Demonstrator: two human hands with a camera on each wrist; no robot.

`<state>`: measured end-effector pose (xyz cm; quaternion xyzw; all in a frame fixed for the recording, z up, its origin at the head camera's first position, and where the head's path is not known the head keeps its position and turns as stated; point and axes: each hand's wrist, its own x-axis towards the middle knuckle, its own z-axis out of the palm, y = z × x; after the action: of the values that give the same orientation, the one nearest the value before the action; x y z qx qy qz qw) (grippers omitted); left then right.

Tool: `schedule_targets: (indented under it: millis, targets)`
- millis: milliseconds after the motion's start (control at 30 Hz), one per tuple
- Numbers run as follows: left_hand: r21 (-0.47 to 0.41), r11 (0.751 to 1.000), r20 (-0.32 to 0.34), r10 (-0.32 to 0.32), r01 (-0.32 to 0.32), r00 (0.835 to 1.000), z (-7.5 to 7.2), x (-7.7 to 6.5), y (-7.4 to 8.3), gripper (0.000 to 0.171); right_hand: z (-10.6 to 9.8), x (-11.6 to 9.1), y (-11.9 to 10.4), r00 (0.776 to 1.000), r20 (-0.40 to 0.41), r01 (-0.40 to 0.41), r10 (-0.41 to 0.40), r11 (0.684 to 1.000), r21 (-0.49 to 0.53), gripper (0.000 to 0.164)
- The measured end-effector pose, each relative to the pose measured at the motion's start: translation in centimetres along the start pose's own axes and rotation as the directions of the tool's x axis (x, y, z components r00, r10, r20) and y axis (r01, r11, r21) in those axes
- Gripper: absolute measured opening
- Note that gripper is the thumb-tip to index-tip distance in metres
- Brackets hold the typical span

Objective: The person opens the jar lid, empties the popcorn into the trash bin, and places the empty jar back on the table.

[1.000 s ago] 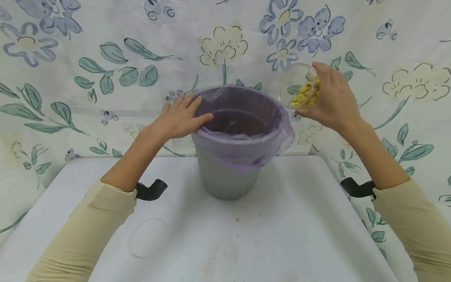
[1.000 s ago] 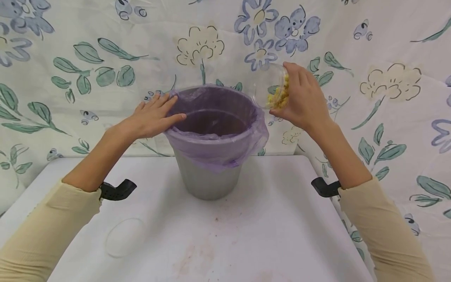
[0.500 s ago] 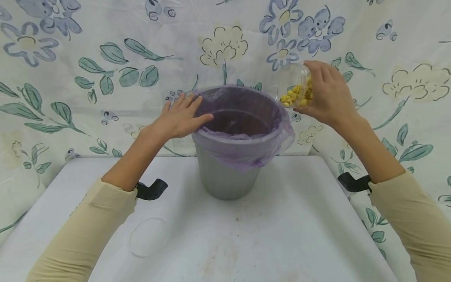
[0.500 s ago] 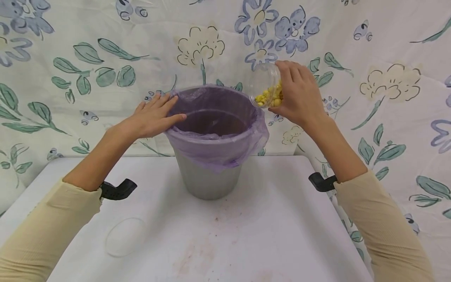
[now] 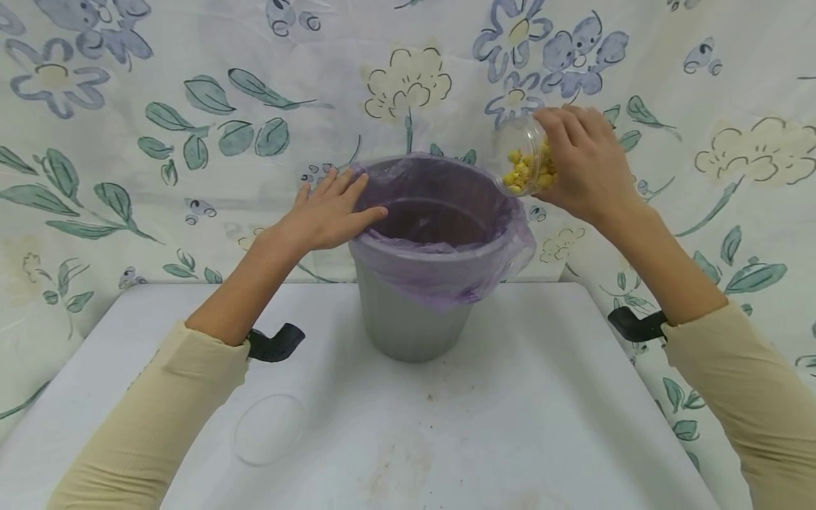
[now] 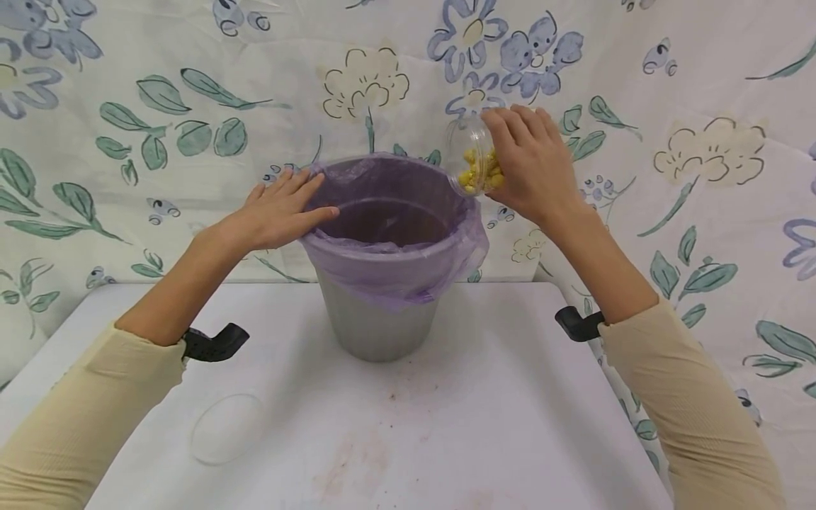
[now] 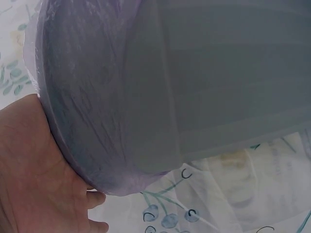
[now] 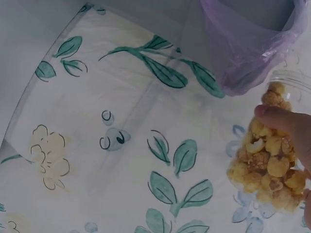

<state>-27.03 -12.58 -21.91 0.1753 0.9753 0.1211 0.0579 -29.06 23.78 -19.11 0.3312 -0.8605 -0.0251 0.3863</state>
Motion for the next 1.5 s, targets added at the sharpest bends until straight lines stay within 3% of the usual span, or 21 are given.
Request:
schedule_targets:
  millis: [200, 767, 1500]
  targets:
    - [0.004, 1.000, 0.007, 0.004, -0.004, 1.000, -0.1, 0.0, 0.0, 0.079, 0.0, 0.6, -0.3, 0.999, 0.041, -0.006, 0.006, 1.000, -0.003, 0.092]
    - [0.002, 1.000, 0.010, 0.000, 0.000, 1.000, -0.1, 0.1, 0.0, 0.079, 0.2, 1.2, -0.8, 0.997, 0.063, 0.038, -0.035, 0.998, -0.054, 0.099]
    - [-0.007, 1.000, 0.004, 0.003, -0.003, 1.000, 0.0, 0.0, -0.1, 0.080, 0.8, 1.1, -0.8, 0.993, 0.033, 0.118, -0.115, 0.983, -0.139, 0.097]
